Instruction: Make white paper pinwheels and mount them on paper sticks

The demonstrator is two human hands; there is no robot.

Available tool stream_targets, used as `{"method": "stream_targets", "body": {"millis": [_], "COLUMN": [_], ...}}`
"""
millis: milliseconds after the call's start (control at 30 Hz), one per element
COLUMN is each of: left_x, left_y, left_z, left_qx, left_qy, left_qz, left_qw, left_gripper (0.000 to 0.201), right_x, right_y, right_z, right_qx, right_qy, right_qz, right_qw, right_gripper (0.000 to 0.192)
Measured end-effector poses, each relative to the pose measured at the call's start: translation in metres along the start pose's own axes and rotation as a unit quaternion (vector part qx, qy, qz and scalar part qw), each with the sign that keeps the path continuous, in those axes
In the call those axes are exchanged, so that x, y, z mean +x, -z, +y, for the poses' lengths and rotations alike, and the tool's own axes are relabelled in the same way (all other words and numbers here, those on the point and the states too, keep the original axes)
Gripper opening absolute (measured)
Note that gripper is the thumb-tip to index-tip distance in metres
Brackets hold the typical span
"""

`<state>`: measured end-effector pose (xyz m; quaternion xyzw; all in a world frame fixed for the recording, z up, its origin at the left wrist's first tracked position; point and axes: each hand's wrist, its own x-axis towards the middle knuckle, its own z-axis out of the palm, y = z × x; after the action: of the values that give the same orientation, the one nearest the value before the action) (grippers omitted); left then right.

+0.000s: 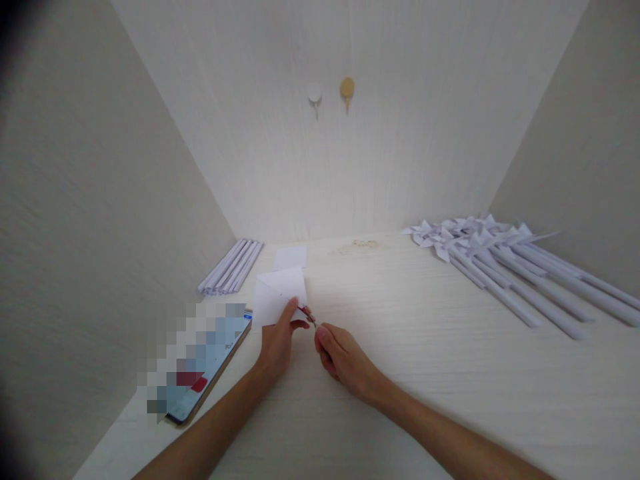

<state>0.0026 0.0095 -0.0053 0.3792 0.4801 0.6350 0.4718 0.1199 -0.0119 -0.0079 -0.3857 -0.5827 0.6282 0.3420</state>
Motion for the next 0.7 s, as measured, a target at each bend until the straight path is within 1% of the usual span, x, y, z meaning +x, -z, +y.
{"method": "stream_targets", "body": {"millis": [133,267,500,700], "left_x": [-0.0004,0.0,0.0001,-0.0004], "left_y": [-0.0004,-0.0002,0.0005,0.0003], "left_z": [0.0018,0.0015,0.0012,-0.0002], "left_qx": [-0.005,-0.009,-0.012,-0.022], "left_qy": [0.0,-0.001,0.001,0.008], "left_qz": [-0.001,0.005,0.001,0.013], "left_qw": [1.0,1.0,1.0,1.0], "left_gripper": [0.022,0.019,0.019,0.018], "right_x": [-0.0014,-0.0005,-0.0011,0.0021], "right_y": [0.0001,0.0006,0.0008,0.0007], "right_z": [-0.0037,-0.0006,-0.0003,0.0052], "right_qx": [-0.011,-0.003,-0.04,-0.023], "right_qy": [0.0,0.0,0.009,0.001], "right_qz": [0.003,0.005,0.014,0.015], "right_qw": [1.0,1.0,0.999,1.0], "right_gripper": [0.043,0.042,0.044,0.042]}}
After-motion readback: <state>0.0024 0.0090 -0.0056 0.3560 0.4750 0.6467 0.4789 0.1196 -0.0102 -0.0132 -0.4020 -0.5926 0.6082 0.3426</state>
